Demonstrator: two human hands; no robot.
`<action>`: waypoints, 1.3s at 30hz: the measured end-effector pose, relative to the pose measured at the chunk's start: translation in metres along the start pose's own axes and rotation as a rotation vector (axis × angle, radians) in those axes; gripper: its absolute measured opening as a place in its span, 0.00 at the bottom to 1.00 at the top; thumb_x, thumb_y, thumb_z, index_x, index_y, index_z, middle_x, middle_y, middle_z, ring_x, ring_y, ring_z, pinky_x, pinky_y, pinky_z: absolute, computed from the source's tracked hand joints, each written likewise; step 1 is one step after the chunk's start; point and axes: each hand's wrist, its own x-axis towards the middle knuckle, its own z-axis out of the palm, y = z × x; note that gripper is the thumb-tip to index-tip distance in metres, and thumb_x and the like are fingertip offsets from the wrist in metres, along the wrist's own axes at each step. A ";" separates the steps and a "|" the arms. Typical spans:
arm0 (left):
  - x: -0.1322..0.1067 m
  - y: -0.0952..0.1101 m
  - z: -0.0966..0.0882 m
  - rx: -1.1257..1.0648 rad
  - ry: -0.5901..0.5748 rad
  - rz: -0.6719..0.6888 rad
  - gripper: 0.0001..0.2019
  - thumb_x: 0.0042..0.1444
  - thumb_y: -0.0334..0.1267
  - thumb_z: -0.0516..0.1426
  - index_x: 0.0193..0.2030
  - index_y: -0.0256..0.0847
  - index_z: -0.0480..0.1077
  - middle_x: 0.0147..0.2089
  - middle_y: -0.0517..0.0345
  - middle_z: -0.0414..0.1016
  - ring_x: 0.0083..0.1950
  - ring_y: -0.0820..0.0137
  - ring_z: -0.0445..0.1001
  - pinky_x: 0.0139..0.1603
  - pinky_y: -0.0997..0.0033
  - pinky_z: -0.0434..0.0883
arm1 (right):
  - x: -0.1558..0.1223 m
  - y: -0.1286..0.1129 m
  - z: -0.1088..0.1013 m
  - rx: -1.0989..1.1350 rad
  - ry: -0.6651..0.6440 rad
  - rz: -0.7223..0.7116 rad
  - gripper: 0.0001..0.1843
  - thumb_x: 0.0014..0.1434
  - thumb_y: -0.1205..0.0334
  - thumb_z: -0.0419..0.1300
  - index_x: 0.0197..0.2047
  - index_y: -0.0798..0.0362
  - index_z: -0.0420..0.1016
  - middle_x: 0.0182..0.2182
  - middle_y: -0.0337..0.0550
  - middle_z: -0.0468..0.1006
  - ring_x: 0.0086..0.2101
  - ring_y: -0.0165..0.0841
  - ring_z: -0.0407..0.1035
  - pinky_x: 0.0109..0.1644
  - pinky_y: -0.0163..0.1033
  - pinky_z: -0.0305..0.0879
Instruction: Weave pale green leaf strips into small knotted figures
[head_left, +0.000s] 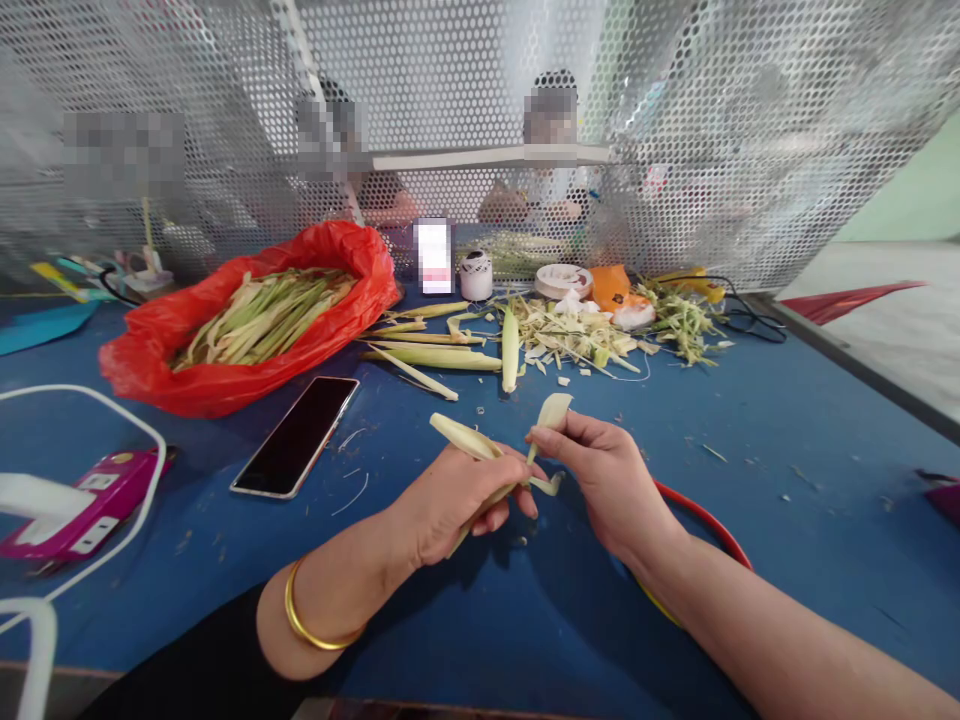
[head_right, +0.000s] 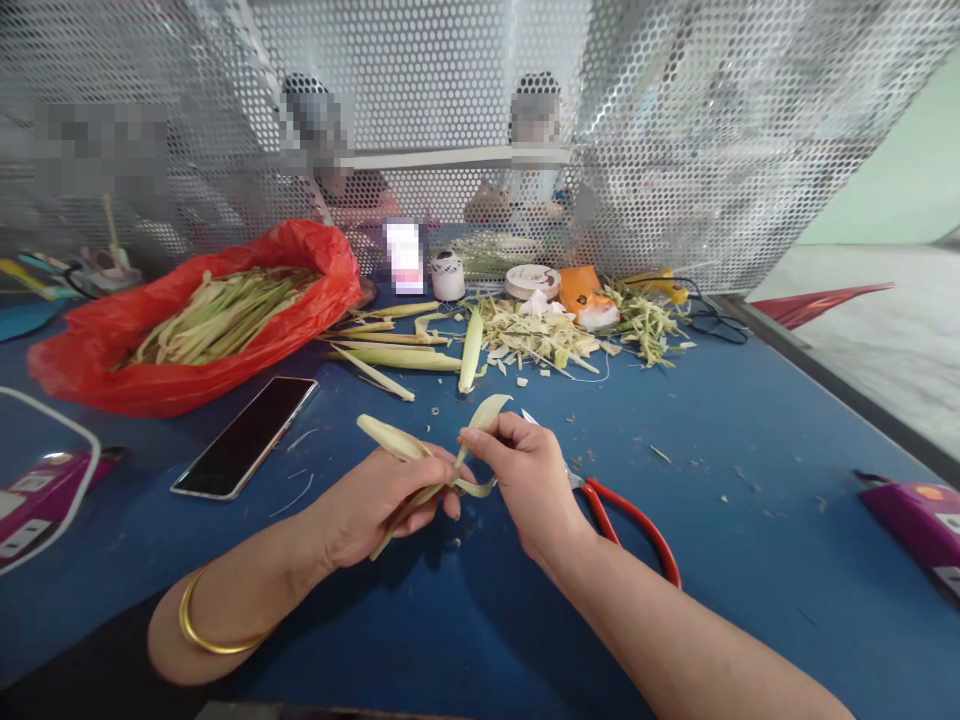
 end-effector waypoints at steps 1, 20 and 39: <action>0.000 -0.001 0.000 0.007 -0.002 0.008 0.09 0.48 0.38 0.56 0.31 0.35 0.74 0.22 0.59 0.73 0.14 0.82 0.56 0.13 0.80 0.49 | 0.000 0.000 0.000 -0.009 0.015 -0.011 0.12 0.48 0.55 0.68 0.24 0.54 0.74 0.22 0.36 0.71 0.27 0.30 0.62 0.34 0.38 0.57; -0.002 -0.003 -0.001 0.219 -0.096 0.087 0.09 0.55 0.39 0.58 0.28 0.37 0.74 0.19 0.64 0.66 0.25 0.76 0.63 0.27 0.75 0.56 | -0.004 -0.026 -0.009 -0.571 -0.267 -0.326 0.07 0.56 0.55 0.62 0.33 0.48 0.80 0.31 0.41 0.77 0.30 0.34 0.71 0.37 0.41 0.66; -0.006 0.001 0.002 0.159 -0.242 -0.044 0.19 0.57 0.46 0.54 0.27 0.34 0.76 0.22 0.51 0.77 0.14 0.77 0.63 0.20 0.75 0.64 | -0.009 -0.024 -0.004 -0.296 -0.201 -0.181 0.09 0.56 0.59 0.60 0.26 0.52 0.69 0.20 0.33 0.65 0.21 0.24 0.58 0.22 0.31 0.58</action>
